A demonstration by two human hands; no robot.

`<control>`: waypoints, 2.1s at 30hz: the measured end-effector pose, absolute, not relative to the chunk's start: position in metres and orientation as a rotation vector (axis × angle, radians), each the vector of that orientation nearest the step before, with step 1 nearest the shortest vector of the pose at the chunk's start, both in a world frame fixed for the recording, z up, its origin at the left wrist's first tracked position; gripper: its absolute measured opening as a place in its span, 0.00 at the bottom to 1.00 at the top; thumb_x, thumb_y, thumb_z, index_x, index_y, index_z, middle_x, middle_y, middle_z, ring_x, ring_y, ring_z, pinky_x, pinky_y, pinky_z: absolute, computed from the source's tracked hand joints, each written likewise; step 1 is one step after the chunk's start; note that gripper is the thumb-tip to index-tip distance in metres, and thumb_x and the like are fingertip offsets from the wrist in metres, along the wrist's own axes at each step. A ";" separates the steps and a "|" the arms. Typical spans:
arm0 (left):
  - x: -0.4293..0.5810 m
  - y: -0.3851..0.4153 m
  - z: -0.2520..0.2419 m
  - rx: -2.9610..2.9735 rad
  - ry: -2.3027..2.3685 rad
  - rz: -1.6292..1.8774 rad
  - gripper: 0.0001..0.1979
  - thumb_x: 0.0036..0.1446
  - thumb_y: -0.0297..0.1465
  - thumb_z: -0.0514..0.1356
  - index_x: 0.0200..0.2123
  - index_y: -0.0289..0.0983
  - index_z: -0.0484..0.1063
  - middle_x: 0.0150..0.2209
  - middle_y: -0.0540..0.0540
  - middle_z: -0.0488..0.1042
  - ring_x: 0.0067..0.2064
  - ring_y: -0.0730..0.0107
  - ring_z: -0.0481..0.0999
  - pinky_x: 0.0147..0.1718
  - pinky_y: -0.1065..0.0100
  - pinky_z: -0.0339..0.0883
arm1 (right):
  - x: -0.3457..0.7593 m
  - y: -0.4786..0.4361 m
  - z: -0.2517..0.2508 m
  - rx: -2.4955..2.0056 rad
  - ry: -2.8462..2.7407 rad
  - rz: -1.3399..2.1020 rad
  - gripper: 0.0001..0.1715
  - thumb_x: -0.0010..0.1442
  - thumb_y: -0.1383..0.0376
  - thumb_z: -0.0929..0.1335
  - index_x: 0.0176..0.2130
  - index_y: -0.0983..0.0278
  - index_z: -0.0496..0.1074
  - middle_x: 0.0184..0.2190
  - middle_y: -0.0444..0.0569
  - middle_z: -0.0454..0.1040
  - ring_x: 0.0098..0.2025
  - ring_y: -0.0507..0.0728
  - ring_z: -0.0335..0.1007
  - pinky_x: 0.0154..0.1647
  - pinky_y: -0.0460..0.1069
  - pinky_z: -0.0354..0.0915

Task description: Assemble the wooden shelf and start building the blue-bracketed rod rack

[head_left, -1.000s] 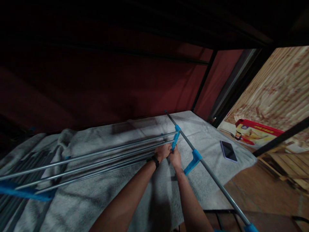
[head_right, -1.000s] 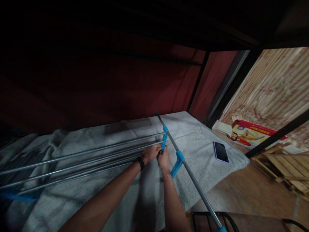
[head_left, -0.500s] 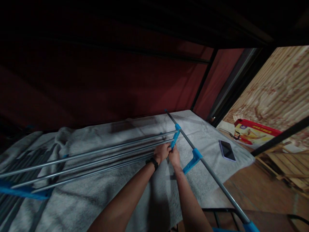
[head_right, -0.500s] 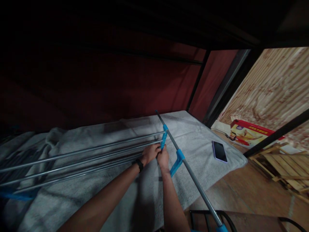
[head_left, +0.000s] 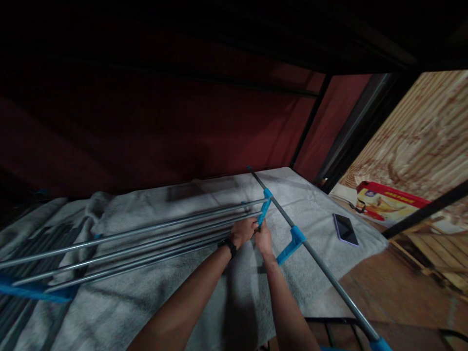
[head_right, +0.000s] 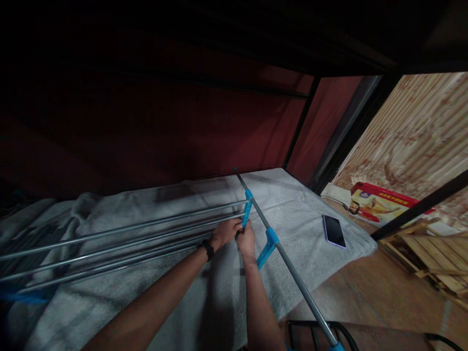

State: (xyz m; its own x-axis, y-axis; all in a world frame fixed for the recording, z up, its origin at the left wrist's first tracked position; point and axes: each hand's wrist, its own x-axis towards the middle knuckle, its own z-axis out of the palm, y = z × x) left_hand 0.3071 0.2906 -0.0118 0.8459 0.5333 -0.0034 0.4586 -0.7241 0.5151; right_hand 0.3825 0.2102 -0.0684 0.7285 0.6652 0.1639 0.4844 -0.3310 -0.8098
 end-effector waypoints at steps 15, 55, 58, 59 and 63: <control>0.303 0.291 -0.014 2.450 0.743 0.235 0.13 0.60 0.34 0.52 0.43 0.43 0.76 0.41 0.49 0.79 0.42 0.66 0.76 0.41 0.69 0.65 | 0.382 0.211 -0.069 -1.989 -0.867 0.263 0.26 0.53 0.71 0.58 0.52 0.66 0.66 0.37 0.52 0.75 0.39 0.58 0.70 0.39 0.49 0.63; 0.289 0.290 -0.008 2.465 0.643 0.285 0.14 0.60 0.30 0.51 0.46 0.39 0.72 0.47 0.40 0.75 0.49 0.58 0.73 0.50 0.61 0.63 | 0.350 0.208 -0.056 -2.107 -0.905 0.266 0.22 0.61 0.66 0.56 0.52 0.70 0.63 0.31 0.54 0.72 0.33 0.60 0.69 0.33 0.51 0.56; 0.286 0.281 0.002 2.464 0.643 0.271 0.16 0.61 0.29 0.51 0.49 0.37 0.71 0.47 0.38 0.75 0.50 0.55 0.73 0.51 0.58 0.64 | 0.352 0.204 -0.056 -2.126 -0.893 0.315 0.24 0.60 0.65 0.56 0.54 0.71 0.63 0.28 0.53 0.71 0.32 0.60 0.68 0.32 0.51 0.56; 0.282 0.277 0.007 2.463 0.664 0.278 0.16 0.61 0.30 0.52 0.50 0.37 0.70 0.48 0.38 0.75 0.51 0.54 0.73 0.51 0.57 0.64 | 0.353 0.202 -0.057 -2.118 -0.893 0.325 0.25 0.60 0.64 0.57 0.53 0.70 0.63 0.28 0.53 0.71 0.32 0.60 0.68 0.32 0.51 0.57; 0.240 0.251 0.014 2.442 0.722 0.464 0.22 0.61 0.33 0.53 0.59 0.41 0.62 0.54 0.40 0.70 0.57 0.56 0.67 0.59 0.56 0.59 | 0.363 0.203 -0.067 -2.028 -0.898 0.300 0.25 0.54 0.62 0.60 0.50 0.66 0.67 0.33 0.54 0.73 0.36 0.62 0.70 0.37 0.52 0.61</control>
